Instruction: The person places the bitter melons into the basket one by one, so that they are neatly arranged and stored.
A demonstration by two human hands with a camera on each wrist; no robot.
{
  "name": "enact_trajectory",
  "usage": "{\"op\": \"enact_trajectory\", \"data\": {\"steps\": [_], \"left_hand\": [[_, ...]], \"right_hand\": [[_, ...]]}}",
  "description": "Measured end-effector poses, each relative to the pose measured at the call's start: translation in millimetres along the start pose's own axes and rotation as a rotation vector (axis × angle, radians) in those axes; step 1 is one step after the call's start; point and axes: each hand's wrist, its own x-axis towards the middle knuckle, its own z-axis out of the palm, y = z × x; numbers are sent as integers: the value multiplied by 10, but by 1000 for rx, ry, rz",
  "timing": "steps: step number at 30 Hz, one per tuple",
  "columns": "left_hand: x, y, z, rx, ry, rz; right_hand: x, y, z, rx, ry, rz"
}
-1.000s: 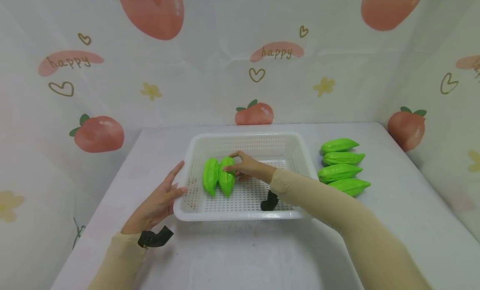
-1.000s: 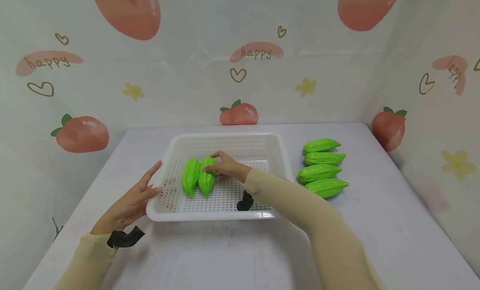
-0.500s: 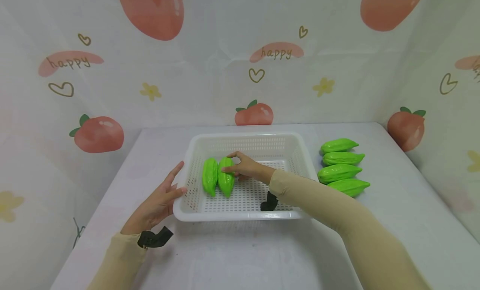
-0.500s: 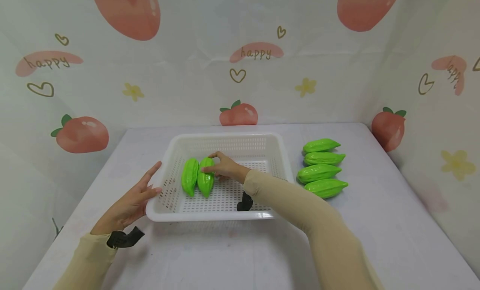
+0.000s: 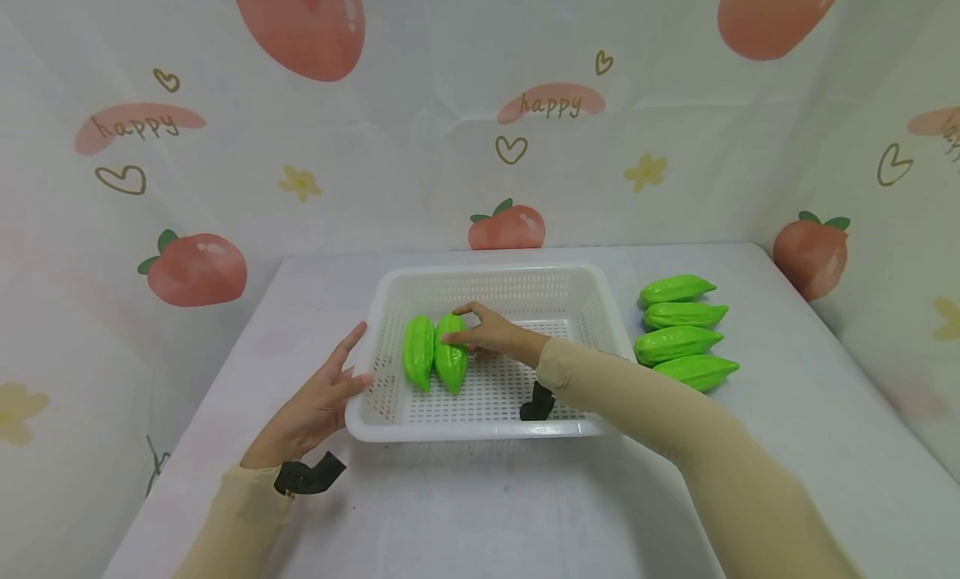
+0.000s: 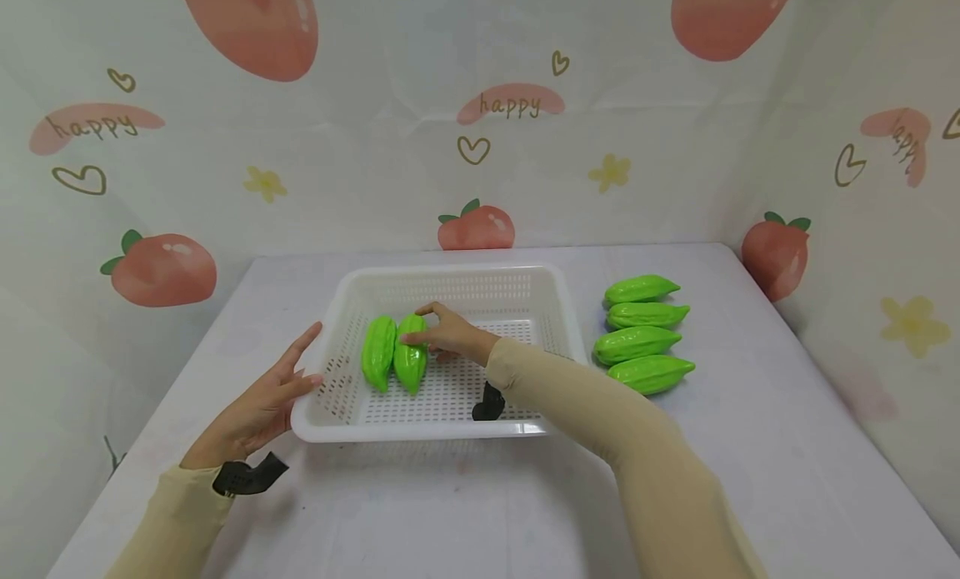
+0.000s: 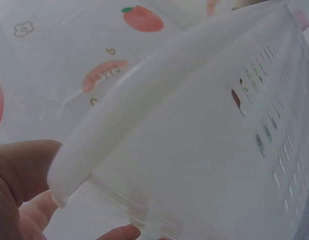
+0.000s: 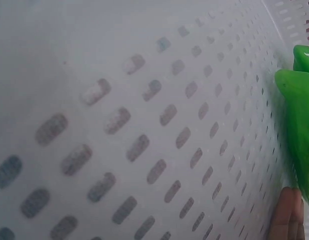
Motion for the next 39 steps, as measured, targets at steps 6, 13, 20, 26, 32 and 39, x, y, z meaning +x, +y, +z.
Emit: {"op": "enact_trajectory", "data": {"steps": [6, 13, 20, 26, 32, 39], "left_hand": [[7, -1, 1, 0, 8, -5], [7, -5, 1, -4, 8, -8], [9, -11, -7, 2, -3, 2], [9, -14, -8, -1, -2, 5], [8, -14, -6, 2, 2, 7], [9, -6, 6, -14, 1, 3]], "right_hand": [[6, 4, 2, 3, -3, -2], [-10, -2, 4, 0, 1, -1], [-27, -11, -5, -2, -7, -3], [-23, -5, -10, -2, -9, -4], [-20, -5, -15, 7, -20, -1], [-23, -2, -24, 12, -31, -1]]}}
